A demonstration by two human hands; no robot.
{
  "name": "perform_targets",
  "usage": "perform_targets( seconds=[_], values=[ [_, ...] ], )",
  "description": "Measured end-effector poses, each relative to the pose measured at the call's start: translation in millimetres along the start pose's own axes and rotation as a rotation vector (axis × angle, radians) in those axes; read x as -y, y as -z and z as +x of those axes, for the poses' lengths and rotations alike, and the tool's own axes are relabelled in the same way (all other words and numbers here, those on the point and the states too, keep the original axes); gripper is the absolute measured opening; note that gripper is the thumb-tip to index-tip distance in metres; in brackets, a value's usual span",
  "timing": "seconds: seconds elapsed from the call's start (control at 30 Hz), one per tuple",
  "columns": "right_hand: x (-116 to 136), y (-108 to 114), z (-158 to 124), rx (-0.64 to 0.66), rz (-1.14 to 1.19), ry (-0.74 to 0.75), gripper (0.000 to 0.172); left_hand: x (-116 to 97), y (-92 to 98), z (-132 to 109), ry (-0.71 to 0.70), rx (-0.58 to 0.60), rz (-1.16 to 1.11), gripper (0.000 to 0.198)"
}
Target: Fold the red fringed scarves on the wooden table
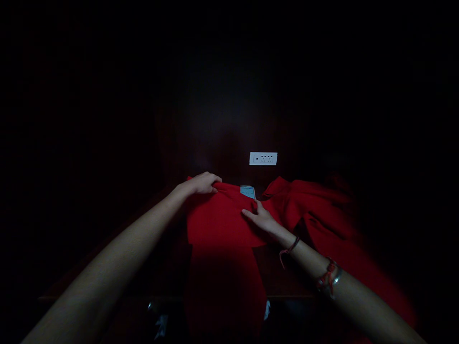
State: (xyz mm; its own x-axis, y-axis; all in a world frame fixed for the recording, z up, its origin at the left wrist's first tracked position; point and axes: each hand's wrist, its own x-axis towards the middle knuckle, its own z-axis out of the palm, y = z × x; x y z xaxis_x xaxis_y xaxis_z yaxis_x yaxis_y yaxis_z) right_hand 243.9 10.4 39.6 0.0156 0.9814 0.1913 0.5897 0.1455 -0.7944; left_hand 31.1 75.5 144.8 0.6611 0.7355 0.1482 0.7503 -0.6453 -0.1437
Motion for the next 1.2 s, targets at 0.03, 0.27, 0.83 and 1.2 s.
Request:
perform_targets(
  seconds=[0.03,0.27,0.83,1.2],
  values=[
    [1,-3,0,0.005,0.098,-0.007,0.071,-2,3.4,0,-0.011,-0.002,-0.001,0.019],
    [23,-24,12,0.108,0.697,-0.151,0.058,-16,17.8,-7,-0.044,-0.021,0.014,0.017],
    [46,22,47,-0.152,-0.094,0.007,0.052,-24,-6.0,15,0.157,-0.111,-0.027,0.025],
    [64,72,28,0.026,-0.808,0.137,0.048,-61,-33.2,35,0.068,-0.39,-0.204,0.027]
  ],
)
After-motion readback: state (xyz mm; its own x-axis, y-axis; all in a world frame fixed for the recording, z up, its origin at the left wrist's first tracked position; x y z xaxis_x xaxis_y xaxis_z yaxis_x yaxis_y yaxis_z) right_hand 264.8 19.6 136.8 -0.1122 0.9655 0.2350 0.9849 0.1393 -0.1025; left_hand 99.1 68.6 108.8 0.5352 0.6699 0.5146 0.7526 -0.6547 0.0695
